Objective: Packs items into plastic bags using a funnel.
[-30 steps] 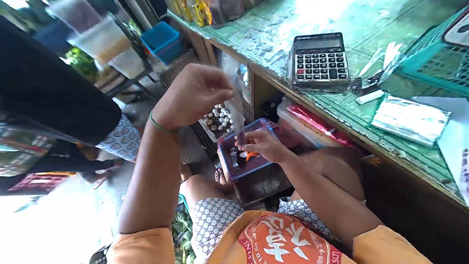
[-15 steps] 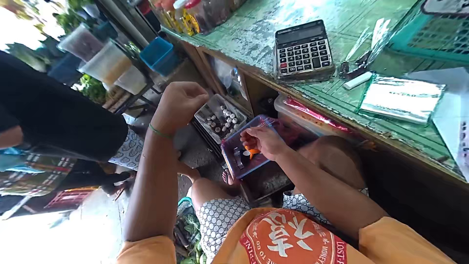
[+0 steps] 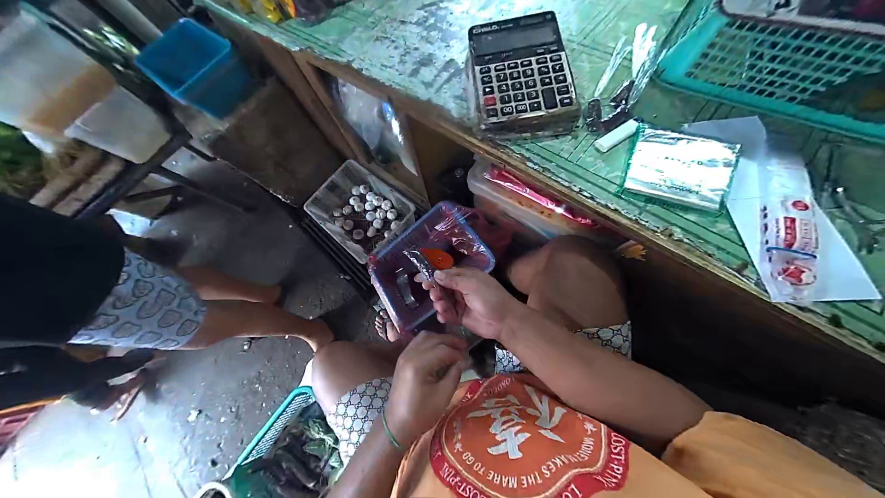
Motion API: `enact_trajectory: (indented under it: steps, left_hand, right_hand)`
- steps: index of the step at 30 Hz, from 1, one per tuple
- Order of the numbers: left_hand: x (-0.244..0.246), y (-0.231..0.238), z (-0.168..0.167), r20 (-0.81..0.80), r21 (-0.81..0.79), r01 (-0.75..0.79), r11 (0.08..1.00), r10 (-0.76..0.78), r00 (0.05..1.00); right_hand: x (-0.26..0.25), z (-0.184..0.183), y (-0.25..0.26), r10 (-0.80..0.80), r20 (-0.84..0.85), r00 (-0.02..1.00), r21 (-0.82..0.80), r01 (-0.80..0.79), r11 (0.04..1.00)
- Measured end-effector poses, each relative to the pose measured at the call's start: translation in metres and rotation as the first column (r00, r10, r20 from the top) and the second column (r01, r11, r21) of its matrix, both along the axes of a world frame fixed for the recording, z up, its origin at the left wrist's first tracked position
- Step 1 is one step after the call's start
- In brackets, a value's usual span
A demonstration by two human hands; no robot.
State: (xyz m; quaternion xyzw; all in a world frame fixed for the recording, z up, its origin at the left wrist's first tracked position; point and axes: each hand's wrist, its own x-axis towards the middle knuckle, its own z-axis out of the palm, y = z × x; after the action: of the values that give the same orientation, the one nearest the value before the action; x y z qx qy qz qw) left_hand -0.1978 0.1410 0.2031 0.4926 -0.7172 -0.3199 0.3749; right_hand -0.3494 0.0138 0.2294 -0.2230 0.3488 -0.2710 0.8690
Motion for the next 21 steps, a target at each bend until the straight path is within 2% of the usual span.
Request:
enact_trajectory:
  steps: [2,4,6,8,10,12,17,21]
  left_hand:
    - [0.0,0.004,-0.009,-0.125,0.019,-0.009,1.0,0.012,0.992]
    - [0.009,0.001,-0.009,-0.274,0.115,-0.012,0.993,0.043,0.961]
    - [0.025,-0.013,-0.002,-0.467,0.271,-0.112,0.956,0.232,0.853]
    - [0.041,-0.031,0.006,-0.568,0.419,-0.184,0.889,0.415,0.711]
    - [0.05,-0.045,0.013,-0.604,0.501,-0.134,0.855,0.456,0.654]
    - [0.051,-0.051,0.019,-0.621,0.527,-0.085,0.846,0.451,0.641]
    - [0.047,-0.047,0.006,-0.652,0.547,-0.085,0.833,0.488,0.58]
    - [0.041,-0.039,-0.009,-0.677,0.569,-0.085,0.818,0.524,0.517]
  right_hand:
    - [-0.001,0.003,0.004,-0.005,-0.042,0.999,-0.126,0.0,0.992]
    - [-0.001,0.005,0.007,-0.035,-0.125,0.991,-0.293,-0.003,0.956]
    - [-0.001,0.006,0.007,-0.047,-0.216,0.975,-0.436,-0.053,0.898]
    - [-0.001,0.003,0.009,-0.026,-0.313,0.949,-0.551,-0.159,0.819]
    - [0.0,-0.001,0.01,0.014,-0.433,0.901,-0.619,-0.309,0.722]
    - [0.0,-0.002,0.01,0.054,-0.51,0.859,-0.615,-0.407,0.676]
    - [-0.011,0.003,0.005,0.218,-0.455,0.863,-0.468,-0.44,0.766]
    - [-0.012,0.0,-0.002,0.277,-0.536,0.797,-0.386,-0.523,0.76]
